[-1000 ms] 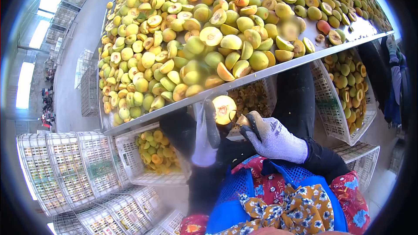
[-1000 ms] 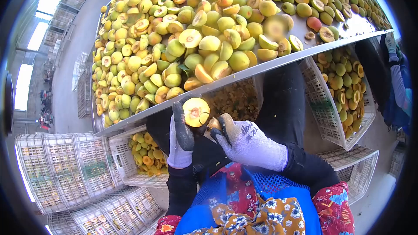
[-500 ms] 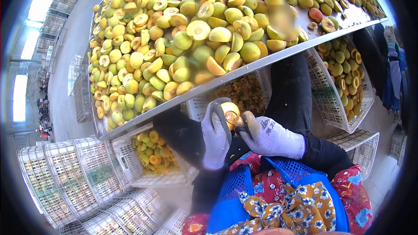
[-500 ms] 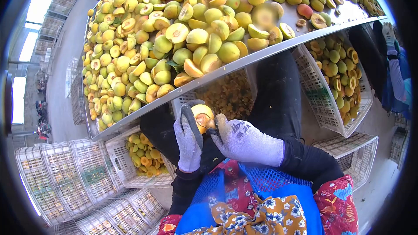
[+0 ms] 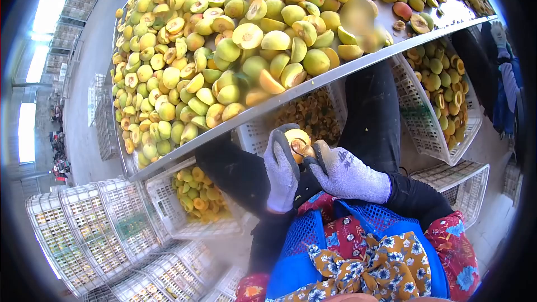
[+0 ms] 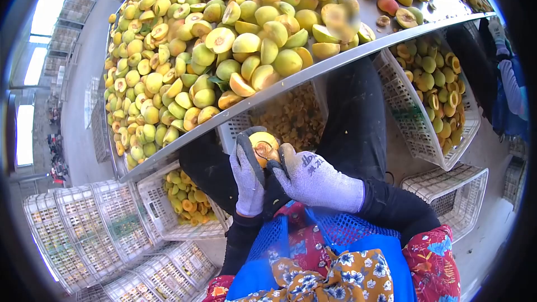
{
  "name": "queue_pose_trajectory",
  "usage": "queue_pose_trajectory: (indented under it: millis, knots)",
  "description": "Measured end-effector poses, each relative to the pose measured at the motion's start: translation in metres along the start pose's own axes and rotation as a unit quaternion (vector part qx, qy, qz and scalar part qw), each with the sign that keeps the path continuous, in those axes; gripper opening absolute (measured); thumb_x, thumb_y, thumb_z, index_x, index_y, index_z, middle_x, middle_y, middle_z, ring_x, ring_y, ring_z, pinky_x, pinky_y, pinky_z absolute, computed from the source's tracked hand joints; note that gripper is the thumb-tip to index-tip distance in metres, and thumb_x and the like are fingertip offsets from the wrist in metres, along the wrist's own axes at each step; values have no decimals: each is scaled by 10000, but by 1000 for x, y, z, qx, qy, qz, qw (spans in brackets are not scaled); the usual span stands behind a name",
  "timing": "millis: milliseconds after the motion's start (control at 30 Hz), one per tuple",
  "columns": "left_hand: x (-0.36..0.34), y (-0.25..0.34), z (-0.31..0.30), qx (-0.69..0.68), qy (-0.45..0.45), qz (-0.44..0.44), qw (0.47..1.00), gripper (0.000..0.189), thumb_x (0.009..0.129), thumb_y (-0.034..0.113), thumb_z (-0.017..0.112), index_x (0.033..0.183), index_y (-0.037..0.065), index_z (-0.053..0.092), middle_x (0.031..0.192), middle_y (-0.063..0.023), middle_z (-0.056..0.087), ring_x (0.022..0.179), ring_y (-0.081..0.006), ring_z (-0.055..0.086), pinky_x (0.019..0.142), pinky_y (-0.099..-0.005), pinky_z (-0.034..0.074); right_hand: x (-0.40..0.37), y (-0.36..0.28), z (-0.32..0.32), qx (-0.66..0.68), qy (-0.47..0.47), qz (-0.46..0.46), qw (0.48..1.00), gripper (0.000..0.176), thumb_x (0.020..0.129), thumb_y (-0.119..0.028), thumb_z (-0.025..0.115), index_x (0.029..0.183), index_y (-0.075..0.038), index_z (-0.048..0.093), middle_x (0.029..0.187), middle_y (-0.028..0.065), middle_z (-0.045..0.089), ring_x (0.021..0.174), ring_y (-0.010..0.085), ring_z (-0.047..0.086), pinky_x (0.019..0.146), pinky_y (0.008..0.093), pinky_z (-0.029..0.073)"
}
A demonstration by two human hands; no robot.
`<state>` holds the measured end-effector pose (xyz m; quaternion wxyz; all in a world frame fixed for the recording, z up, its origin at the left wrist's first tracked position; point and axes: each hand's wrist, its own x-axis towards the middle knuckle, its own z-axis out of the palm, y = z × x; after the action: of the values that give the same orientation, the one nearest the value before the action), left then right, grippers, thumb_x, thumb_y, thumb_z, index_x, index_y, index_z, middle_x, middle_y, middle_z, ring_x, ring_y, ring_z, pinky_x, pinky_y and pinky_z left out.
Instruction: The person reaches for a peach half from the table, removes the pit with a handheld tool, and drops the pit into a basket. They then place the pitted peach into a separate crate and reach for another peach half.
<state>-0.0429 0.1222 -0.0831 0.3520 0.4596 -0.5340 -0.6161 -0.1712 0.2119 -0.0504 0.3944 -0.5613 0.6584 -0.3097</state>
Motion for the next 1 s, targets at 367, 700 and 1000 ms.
queue_pose_trajectory:
  millis: [367, 700, 1000]
  knots:
    - [-8, 6, 3, 125, 23, 75, 989, 353, 1066, 220, 357, 1084, -25, 610, 982, -137, 654, 877, -199, 634, 816, -320, 502, 2, 15, 5, 32, -22, -24, 999, 263, 971, -231, 537, 1023, 25, 499, 718, 205, 604, 636, 385, 626, 553, 441, 486]
    - [-5, -8, 2, 54, -25, -8, 998, 355, 1061, 249, 367, 1113, -6, 610, 1006, -129, 644, 901, -194, 631, 822, -314, 505, -2, 25, 4, 56, -24, -54, 997, 298, 1000, -278, 492, 1014, 19, 500, 766, 234, 621, 678, 409, 631, 582, 489, 475]
    - [-8, 7, 3, -370, -83, -199, 904, 387, 1024, 400, 424, 1228, 83, 511, 1281, -212, 558, 1129, -322, 586, 1001, -434, 481, -13, 6, -4, 45, 25, 4, 999, 304, 993, -239, 524, 1035, 57, 468, 644, 255, 574, 611, 435, 611, 534, 522, 457]
